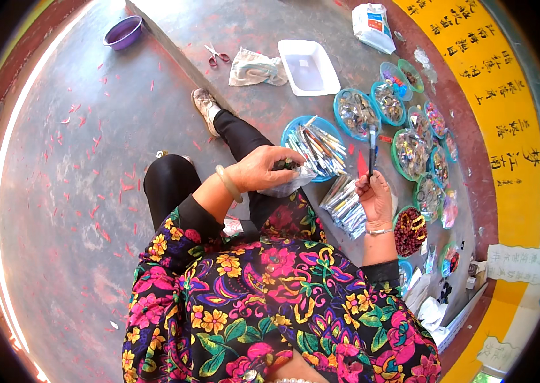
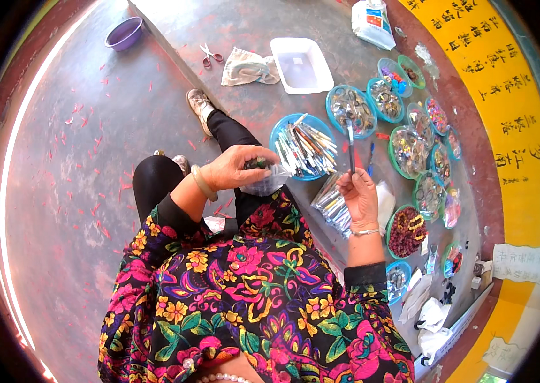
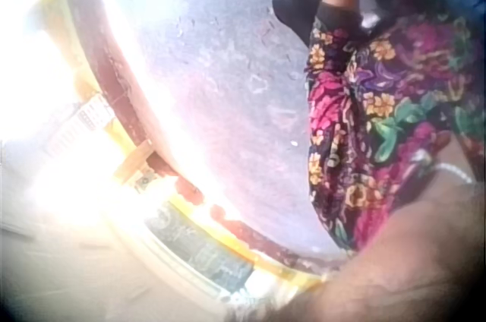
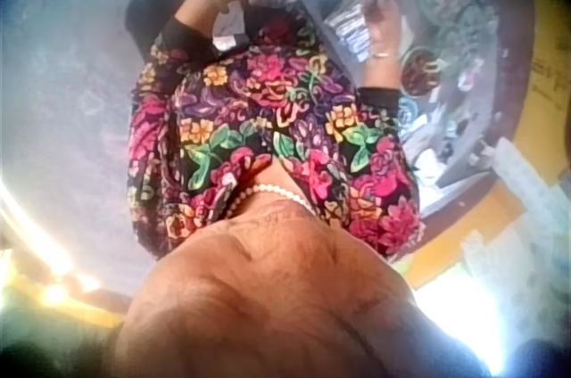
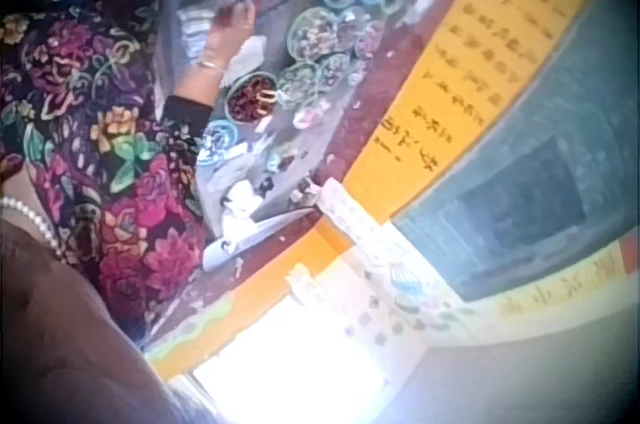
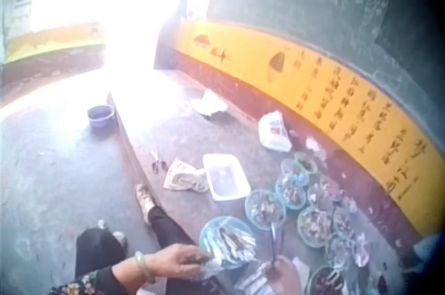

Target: The person sits on the floor and organizes a collection of markers. They pick up markers from a blue tray and place them into a clear plastic bag, arranging them by color. The person handles the markers and the bag repeatedly, sorting the items.

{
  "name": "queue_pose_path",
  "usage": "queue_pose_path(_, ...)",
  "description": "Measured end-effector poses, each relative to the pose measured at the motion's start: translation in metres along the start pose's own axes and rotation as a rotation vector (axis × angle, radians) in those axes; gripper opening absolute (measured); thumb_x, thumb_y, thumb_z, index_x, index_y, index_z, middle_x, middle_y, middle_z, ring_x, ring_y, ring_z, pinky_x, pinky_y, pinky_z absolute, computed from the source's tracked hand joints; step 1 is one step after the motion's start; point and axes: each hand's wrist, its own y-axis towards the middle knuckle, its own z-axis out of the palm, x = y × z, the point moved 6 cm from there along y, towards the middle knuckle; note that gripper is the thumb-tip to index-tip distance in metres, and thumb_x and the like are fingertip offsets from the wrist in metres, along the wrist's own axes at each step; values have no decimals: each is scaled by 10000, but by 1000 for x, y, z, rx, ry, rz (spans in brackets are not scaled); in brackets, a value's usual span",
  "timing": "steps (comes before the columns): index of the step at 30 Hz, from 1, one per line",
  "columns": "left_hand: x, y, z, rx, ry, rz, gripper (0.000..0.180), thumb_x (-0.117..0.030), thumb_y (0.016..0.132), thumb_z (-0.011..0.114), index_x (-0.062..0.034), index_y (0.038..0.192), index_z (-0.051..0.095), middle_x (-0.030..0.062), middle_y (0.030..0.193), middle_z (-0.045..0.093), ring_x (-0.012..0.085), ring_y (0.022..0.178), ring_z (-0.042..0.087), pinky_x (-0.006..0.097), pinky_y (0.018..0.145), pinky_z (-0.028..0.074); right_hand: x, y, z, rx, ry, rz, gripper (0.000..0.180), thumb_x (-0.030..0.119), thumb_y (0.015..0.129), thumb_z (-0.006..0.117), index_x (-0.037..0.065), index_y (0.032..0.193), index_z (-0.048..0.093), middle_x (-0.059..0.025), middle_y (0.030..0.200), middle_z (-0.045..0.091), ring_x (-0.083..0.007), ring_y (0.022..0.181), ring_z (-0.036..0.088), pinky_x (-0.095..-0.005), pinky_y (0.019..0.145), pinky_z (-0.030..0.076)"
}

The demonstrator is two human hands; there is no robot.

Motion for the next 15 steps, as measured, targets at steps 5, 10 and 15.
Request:
queue_pose_path(5, -1, 2, 0, 34, -12, -92, 308, -130, 832, 618, -3, 1113, 621, 126, 1007, 666, 164, 926, 614, 305, 843, 469, -1, 8, 58, 235, -52, 45, 180, 148, 888, 627, 52, 1040, 609, -87, 860, 676, -199, 775, 644, -288, 688, 503)
queue_pose_path(10, 3, 0, -1, 20, -36, -61, 324, -120, 832, 617, 7, 1130, 611, 127, 1041, 660, 162, 959, 607, 301, 866, 463, -3, 6, 109, 326, -65, -1, 197, 126, 849, 669, 58, 1027, 620, -141, 1019, 665, -206, 874, 645, -276, 725, 513)
queue_pose_path(15, 5, 1, 0, 23, -14, -25, 339, -99, 824, 618, 12, 1144, 604, 136, 1065, 655, 195, 987, 615, 315, 886, 464, 6, 5, 112, 285, -182, -57, 231, 37, 809, 677, 40, 1039, 645, -152, 1139, 606, -212, 976, 626, -238, 730, 522)
